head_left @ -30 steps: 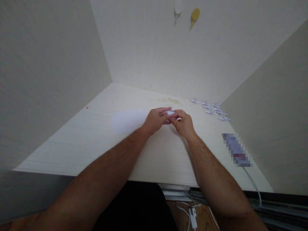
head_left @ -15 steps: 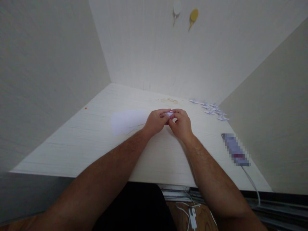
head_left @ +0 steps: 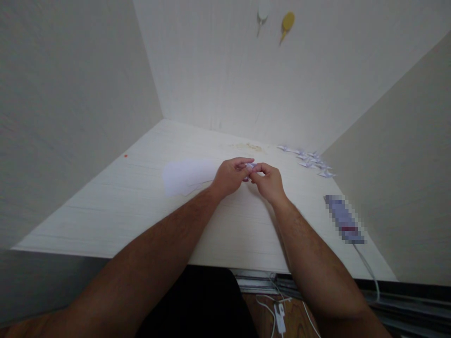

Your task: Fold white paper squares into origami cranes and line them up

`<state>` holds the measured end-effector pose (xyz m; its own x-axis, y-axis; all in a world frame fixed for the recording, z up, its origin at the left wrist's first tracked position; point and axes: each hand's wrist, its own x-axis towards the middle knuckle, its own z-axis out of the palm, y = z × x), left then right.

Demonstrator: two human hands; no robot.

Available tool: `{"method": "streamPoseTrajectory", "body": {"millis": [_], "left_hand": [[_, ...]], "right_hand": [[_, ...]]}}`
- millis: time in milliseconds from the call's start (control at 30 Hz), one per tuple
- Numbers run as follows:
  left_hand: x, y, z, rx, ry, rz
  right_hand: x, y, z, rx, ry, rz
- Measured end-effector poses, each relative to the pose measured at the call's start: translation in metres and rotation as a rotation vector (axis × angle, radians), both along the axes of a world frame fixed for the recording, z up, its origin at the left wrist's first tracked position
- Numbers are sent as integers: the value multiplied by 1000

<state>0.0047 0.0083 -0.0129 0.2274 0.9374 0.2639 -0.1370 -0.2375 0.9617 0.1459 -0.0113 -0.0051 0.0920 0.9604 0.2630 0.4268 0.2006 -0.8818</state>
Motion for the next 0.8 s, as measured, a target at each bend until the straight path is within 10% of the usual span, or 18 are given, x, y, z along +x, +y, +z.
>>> {"method": "streamPoseTrajectory", "body": {"millis": [300,600,800], "left_hand": [[-4,4,-3,25,138,8],[-1,3,0,-6,322,49],[-3,4,-3,-11,216,9]], "right_hand": [[-1,3,6,-117,346,27],[5,1,3,180,-262,-196],[7,-1,8,219,-311,-152]]}}
